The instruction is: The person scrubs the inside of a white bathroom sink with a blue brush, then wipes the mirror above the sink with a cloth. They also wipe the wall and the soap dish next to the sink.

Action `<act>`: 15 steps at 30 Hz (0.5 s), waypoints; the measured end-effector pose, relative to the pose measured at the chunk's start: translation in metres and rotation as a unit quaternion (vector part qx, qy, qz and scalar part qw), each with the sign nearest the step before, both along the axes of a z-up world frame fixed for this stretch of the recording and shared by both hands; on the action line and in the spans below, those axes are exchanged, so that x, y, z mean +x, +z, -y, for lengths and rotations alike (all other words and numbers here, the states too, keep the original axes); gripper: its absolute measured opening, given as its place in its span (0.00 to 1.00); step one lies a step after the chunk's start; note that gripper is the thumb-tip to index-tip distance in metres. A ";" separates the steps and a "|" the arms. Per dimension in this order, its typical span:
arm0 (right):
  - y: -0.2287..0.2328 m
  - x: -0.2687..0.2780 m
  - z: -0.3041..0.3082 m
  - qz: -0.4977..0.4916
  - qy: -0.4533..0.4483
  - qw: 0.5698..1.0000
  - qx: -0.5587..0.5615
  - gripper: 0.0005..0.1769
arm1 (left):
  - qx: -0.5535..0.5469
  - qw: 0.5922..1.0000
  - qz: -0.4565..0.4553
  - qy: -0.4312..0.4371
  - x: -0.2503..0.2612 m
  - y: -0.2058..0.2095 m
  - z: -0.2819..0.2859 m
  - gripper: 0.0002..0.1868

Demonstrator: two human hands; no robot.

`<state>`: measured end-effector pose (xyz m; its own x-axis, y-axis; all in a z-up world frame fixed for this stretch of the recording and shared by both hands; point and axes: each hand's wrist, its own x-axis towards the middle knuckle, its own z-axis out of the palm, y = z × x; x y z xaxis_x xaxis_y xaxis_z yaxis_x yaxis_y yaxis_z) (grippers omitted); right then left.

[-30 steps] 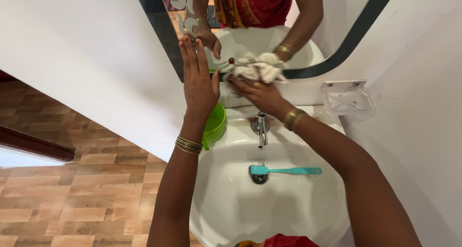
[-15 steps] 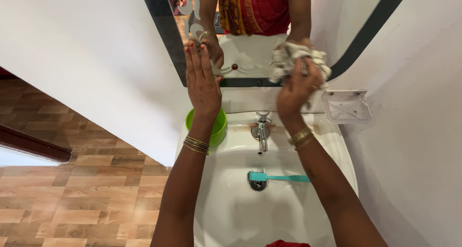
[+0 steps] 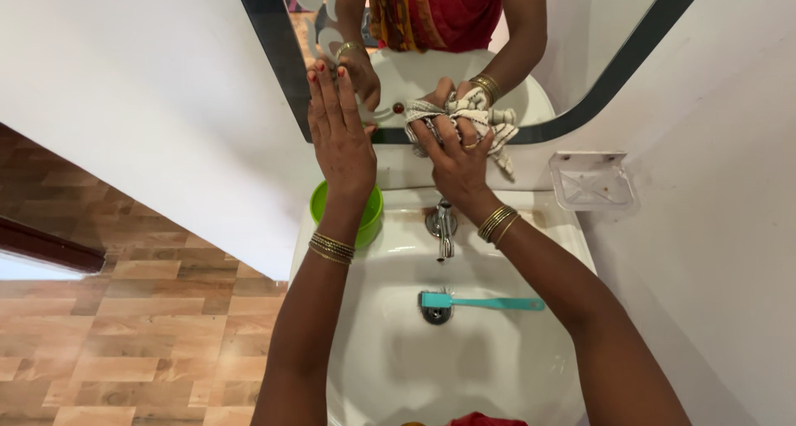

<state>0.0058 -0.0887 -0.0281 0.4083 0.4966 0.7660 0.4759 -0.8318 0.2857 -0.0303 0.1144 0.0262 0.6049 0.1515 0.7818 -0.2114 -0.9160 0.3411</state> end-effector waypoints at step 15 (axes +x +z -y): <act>0.002 0.002 -0.022 -0.010 -0.023 1.000 0.010 0.34 | 0.015 0.999 -0.008 0.043 0.004 -0.006 0.008 0.47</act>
